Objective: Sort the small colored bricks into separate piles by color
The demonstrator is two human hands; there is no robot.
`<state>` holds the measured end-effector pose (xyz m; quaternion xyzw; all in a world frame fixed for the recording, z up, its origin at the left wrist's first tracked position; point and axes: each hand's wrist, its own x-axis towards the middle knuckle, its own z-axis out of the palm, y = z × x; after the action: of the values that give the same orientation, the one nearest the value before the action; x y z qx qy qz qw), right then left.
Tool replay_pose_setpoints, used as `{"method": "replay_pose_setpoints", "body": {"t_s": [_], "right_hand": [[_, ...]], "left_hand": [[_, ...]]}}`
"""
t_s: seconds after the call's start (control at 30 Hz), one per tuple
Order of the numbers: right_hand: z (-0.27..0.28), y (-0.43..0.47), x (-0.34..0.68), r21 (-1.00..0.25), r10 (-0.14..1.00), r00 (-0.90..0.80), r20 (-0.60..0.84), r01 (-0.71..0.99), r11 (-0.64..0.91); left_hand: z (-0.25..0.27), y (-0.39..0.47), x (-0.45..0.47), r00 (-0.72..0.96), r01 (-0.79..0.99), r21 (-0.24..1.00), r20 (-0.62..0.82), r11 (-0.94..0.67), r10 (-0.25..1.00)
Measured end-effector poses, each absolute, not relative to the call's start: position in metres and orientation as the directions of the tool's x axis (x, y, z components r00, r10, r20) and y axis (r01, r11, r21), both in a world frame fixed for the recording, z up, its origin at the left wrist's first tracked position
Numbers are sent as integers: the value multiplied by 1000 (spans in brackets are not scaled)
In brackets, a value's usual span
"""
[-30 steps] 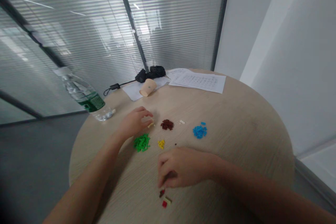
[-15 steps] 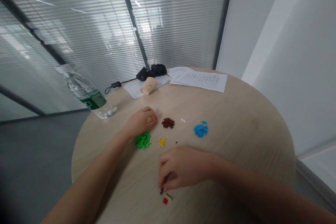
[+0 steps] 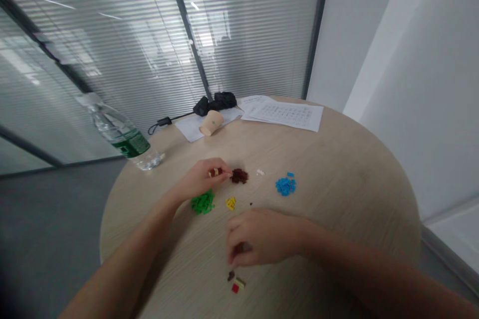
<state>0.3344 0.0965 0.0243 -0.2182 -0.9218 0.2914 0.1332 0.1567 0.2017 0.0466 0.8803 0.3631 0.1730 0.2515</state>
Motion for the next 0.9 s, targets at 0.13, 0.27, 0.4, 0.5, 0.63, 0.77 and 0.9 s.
{"method": "replay_pose_setpoints", "body": {"t_s": [0.13, 0.27, 0.4, 0.5, 0.63, 0.77, 0.9], "right_hand": [[31, 103, 346, -629, 569, -792, 224, 328, 705], [38, 111, 361, -541, 657, -656, 372, 423, 727], [40, 113, 366, -473, 660, -599, 453, 466, 748], [39, 114, 365, -448, 659, -590, 467, 485, 752], [38, 116, 367, -436, 712, -577, 400, 563, 702], [33, 119, 367, -446, 715, -653, 248, 579, 683], [28, 120, 369, -441, 680, -717, 153, 567, 696]], "left_hand": [[51, 198, 156, 835, 410, 776, -108, -479, 540], [53, 196, 156, 939, 312, 873, -222, -376, 263], [52, 191, 161, 942, 254, 894, -142, -369, 305], [50, 189, 165, 925, 280, 873, -134, -400, 356], [50, 187, 165, 905, 331, 834, -148, -442, 399], [57, 185, 161, 917, 373, 823, -258, -429, 304], [61, 177, 161, 908, 414, 823, -400, -388, 121]]}}
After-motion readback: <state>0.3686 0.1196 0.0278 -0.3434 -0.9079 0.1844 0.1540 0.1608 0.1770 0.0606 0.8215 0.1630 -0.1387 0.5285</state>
